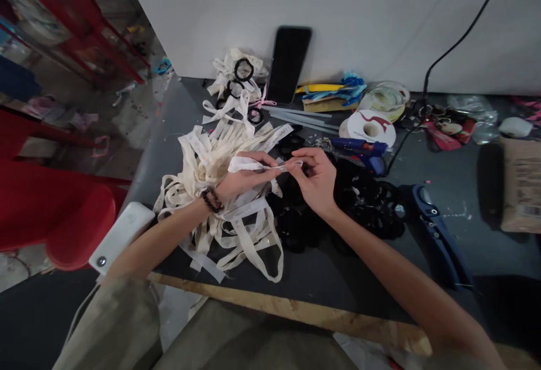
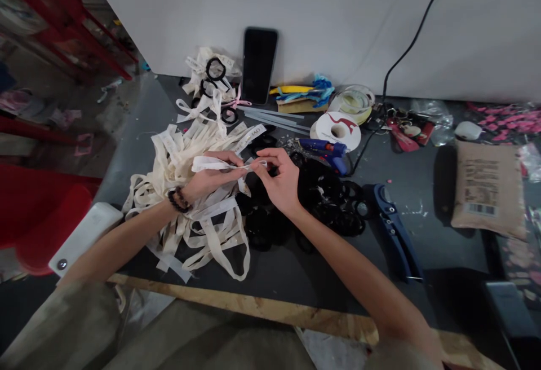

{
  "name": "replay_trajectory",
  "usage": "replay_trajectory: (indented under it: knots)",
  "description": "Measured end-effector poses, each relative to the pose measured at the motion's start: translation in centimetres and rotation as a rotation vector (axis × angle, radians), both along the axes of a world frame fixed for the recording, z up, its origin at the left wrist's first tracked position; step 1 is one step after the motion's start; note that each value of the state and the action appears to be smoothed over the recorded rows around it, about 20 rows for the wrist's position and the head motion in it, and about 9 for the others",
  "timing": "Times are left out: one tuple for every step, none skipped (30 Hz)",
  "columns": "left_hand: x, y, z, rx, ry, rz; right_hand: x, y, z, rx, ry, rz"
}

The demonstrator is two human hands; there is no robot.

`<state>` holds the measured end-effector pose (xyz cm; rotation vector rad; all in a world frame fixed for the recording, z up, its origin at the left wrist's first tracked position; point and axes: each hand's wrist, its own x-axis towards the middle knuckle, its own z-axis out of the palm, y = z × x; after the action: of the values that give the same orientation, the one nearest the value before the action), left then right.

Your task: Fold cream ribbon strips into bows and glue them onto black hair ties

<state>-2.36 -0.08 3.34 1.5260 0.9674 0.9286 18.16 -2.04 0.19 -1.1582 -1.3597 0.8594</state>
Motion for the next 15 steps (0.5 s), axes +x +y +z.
replay_trajectory:
  knots:
    - [0.03, -0.01, -0.06, -0.015, -0.008, 0.000, -0.03, 0.04, -0.09, 0.001, 0.014, -0.008]
    - [0.07, -0.01, -0.09, -0.026, -0.016, 0.004, -0.05, 0.07, -0.18, 0.002, 0.025, -0.014]
    - [0.09, -0.02, -0.11, -0.032, -0.023, 0.011, -0.07, 0.09, -0.29, 0.003, 0.034, -0.016]
    - [0.11, -0.04, -0.10, -0.033, -0.029, 0.023, -0.09, 0.10, -0.41, 0.004, 0.042, -0.017]
    - [0.12, -0.06, -0.06, -0.029, -0.035, 0.037, -0.11, 0.10, -0.52, 0.003, 0.050, -0.018]
    - [0.12, -0.08, -0.02, -0.023, -0.040, 0.053, -0.11, 0.09, -0.62, 0.002, 0.057, -0.022]
    - [0.11, -0.10, 0.02, -0.016, -0.043, 0.067, -0.11, 0.07, -0.71, 0.000, 0.061, -0.030]
    - [0.10, -0.12, 0.06, -0.011, -0.046, 0.077, -0.11, 0.05, -0.77, -0.003, 0.063, -0.040]
    - [0.10, -0.13, 0.09, -0.010, -0.052, 0.080, -0.10, 0.04, -0.80, -0.007, 0.063, -0.050]
    - [0.10, -0.14, 0.10, -0.015, -0.060, 0.074, -0.09, 0.04, -0.80, -0.012, 0.062, -0.058]
    - [0.11, -0.14, 0.10, -0.026, -0.069, 0.060, -0.08, 0.05, -0.77, -0.016, 0.063, -0.065]
    - [0.14, -0.12, 0.07, -0.038, -0.077, 0.046, -0.09, 0.06, -0.71, -0.020, 0.068, -0.070]
    - [0.16, -0.11, 0.04, -0.048, -0.082, 0.035, -0.10, 0.09, -0.63, -0.025, 0.077, -0.073]
    - [0.19, -0.08, 0.00, -0.056, -0.085, 0.033, -0.12, 0.11, -0.55, -0.028, 0.089, -0.075]
    - [0.22, -0.06, -0.03, -0.060, -0.087, 0.038, -0.14, 0.14, -0.47, -0.031, 0.100, -0.077]
